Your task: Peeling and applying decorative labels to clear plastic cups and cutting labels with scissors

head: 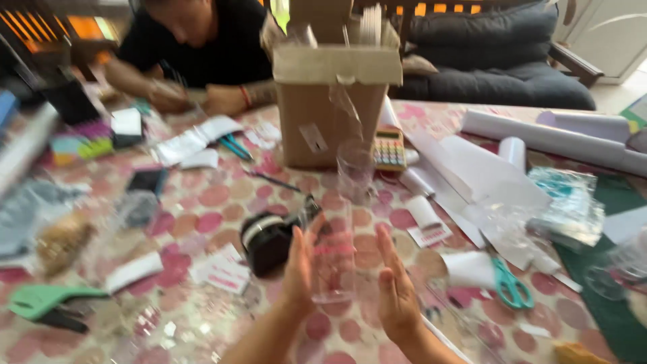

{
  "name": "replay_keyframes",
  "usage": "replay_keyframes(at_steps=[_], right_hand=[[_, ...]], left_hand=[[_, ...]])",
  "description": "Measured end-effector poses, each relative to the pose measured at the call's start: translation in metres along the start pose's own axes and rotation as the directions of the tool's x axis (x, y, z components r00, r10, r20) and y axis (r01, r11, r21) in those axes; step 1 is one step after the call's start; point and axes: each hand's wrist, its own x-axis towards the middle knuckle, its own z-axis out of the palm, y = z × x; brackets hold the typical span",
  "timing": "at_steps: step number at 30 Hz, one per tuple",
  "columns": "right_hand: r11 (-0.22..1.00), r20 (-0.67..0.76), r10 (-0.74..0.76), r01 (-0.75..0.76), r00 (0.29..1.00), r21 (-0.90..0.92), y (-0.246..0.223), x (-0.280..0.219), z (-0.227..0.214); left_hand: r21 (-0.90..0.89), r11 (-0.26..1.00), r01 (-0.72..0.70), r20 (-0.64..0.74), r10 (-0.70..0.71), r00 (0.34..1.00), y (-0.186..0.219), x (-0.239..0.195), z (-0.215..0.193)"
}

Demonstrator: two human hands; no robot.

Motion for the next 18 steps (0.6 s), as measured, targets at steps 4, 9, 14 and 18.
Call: replay_keyframes(at_steps=[4,9,14,18], right_hand=[[0.998,0.091,-0.036,0.04,0.995,-0.051,0.001,-0.015,0.004],[0.992,0.119,-0.053,0.065,0.991,-0.107,-0.027,0.012,0.002],[0.977,0.243,0.012,0.04,0.97,-0.21,-0.026,-0.011,0.015],[0.979,0.314,0.025,-0.087,0.949,0.184,0.004,0.013,0.012]], left_hand=[[0.013,0.999,0.032,0.068,-0.032,0.997,-0.003,-0.008,0.008],[0.493,0.832,-0.255,0.283,0.123,0.951,-0.028,-0.031,0.026],[0.442,0.861,-0.252,0.133,0.215,0.968,-0.007,-0.035,0.043],[0.422,0.85,-0.317,0.184,0.262,0.947,-0.031,-0.02,0.011]])
